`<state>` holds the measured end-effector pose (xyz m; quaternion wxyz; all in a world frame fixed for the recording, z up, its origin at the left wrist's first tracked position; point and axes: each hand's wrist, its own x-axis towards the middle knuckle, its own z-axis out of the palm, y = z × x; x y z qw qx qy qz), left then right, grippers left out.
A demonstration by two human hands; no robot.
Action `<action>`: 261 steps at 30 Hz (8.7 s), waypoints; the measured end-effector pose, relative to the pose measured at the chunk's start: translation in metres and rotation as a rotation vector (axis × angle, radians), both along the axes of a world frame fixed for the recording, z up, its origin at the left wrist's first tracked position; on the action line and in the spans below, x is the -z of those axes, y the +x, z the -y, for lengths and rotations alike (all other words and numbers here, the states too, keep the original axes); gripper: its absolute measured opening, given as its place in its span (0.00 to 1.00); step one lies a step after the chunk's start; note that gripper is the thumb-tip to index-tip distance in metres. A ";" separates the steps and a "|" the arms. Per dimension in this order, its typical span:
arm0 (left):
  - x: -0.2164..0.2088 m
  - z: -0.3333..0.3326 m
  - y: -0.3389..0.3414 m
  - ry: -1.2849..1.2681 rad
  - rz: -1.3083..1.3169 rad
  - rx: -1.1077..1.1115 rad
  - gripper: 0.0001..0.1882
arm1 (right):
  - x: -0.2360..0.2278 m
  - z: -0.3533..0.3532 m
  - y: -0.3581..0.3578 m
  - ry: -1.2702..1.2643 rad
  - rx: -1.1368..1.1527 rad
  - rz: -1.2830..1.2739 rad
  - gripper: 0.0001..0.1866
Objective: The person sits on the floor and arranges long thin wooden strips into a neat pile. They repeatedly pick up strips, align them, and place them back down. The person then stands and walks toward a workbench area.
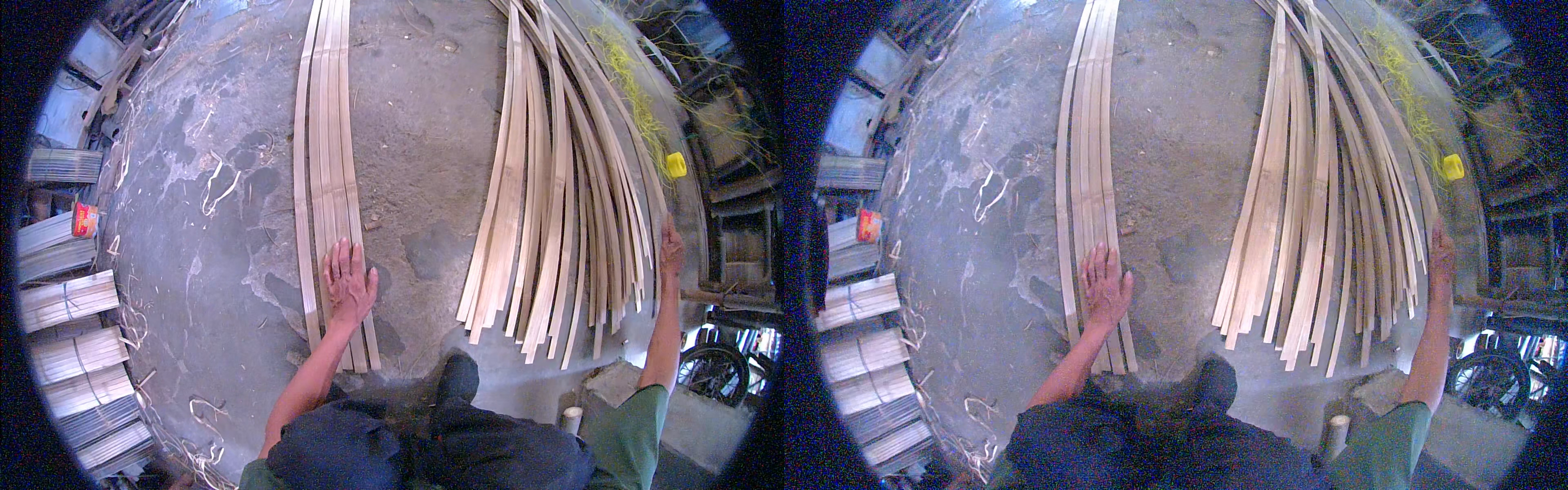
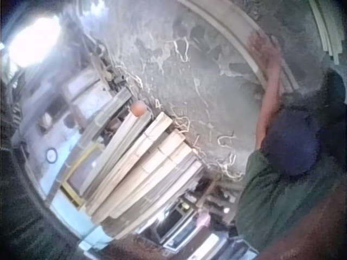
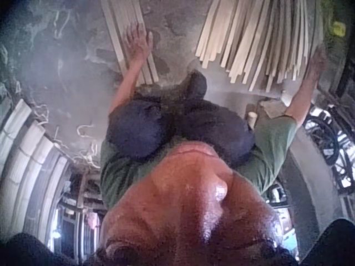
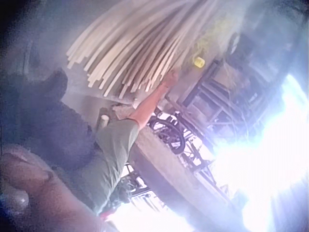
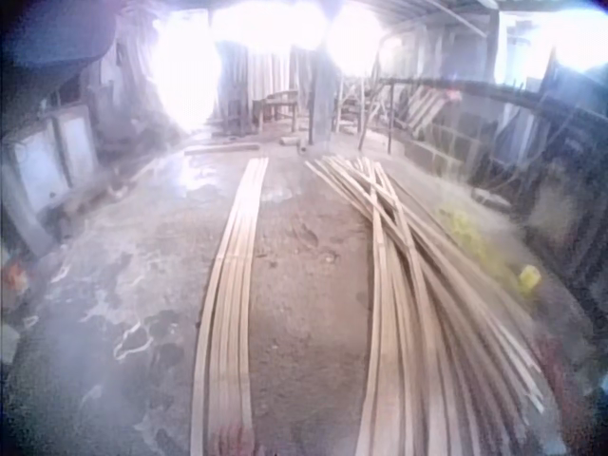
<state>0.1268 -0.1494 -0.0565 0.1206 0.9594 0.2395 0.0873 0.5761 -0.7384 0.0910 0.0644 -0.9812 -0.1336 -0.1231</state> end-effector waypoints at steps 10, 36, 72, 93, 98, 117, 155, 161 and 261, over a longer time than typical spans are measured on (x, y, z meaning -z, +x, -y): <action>-0.001 0.005 0.007 -0.033 0.027 0.021 0.34 | 0.049 -0.010 0.007 -0.313 0.112 0.097 0.28; 0.011 -0.012 -0.014 -0.384 0.456 0.025 0.30 | 0.120 -0.447 -0.400 1.042 -0.112 -1.002 0.13; -0.008 -0.003 -0.087 -0.270 0.242 -0.107 0.26 | 0.053 -0.349 -0.299 0.931 0.103 -0.399 0.26; -0.009 0.006 -0.103 -0.329 0.270 -0.130 0.27 | 0.096 -0.352 -0.304 0.908 0.123 -0.437 0.26; -0.007 0.007 -0.104 -0.358 0.275 -0.120 0.27 | 0.109 -0.352 -0.299 0.874 0.154 -0.460 0.27; -0.011 0.012 -0.098 -0.204 0.094 -0.077 0.26 | 0.155 -0.440 -0.429 0.758 -0.350 -0.980 0.20; 0.008 -0.004 -0.113 0.096 0.052 0.136 0.31 | 0.159 -0.450 -0.432 1.202 -0.191 -0.929 0.18; -0.003 0.004 -0.108 0.122 0.004 0.159 0.31 | 0.088 -0.386 -0.395 1.303 -0.222 -0.665 0.16; -0.019 0.018 -0.098 0.001 -0.060 -0.025 0.27 | 0.051 -0.237 -0.274 1.210 0.397 -0.276 0.27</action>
